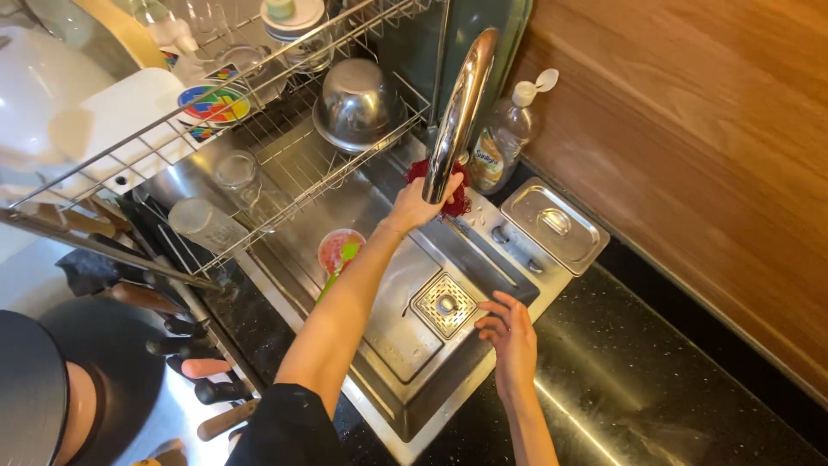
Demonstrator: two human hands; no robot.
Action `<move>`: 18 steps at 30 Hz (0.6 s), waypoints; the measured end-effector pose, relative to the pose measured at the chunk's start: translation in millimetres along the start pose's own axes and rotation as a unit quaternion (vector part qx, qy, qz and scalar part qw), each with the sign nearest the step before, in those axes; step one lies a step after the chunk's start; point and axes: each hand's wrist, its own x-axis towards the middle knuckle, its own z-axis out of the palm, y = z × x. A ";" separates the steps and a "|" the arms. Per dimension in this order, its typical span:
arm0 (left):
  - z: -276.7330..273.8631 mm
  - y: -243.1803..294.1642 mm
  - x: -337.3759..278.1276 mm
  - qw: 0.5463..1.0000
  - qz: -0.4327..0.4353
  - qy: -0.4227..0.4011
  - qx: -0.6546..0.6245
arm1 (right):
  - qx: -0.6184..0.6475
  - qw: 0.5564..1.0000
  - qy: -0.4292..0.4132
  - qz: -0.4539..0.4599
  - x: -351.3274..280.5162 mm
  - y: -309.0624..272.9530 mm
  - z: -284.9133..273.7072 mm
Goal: Decorate cupcakes with mango slices and glaze, wash hands, and organize ingredients.
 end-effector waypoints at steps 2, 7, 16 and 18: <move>6.2 -50.1 12.5 0.999 0.030 0.001 0.032 | -0.007 1.000 -0.008 0.009 8.7 9.4 1.9; -23.0 -43.8 -20.0 0.989 0.127 -0.020 -0.076 | -0.023 0.998 -0.039 0.054 33.0 42.7 29.8; 134.2 -217.9 -83.0 0.811 -0.205 0.145 -0.528 | -0.031 0.995 -0.039 0.082 129.8 245.9 73.4; 146.8 -204.9 -97.0 0.863 -0.337 0.059 -0.372 | -0.242 0.969 0.038 0.005 127.8 207.8 94.4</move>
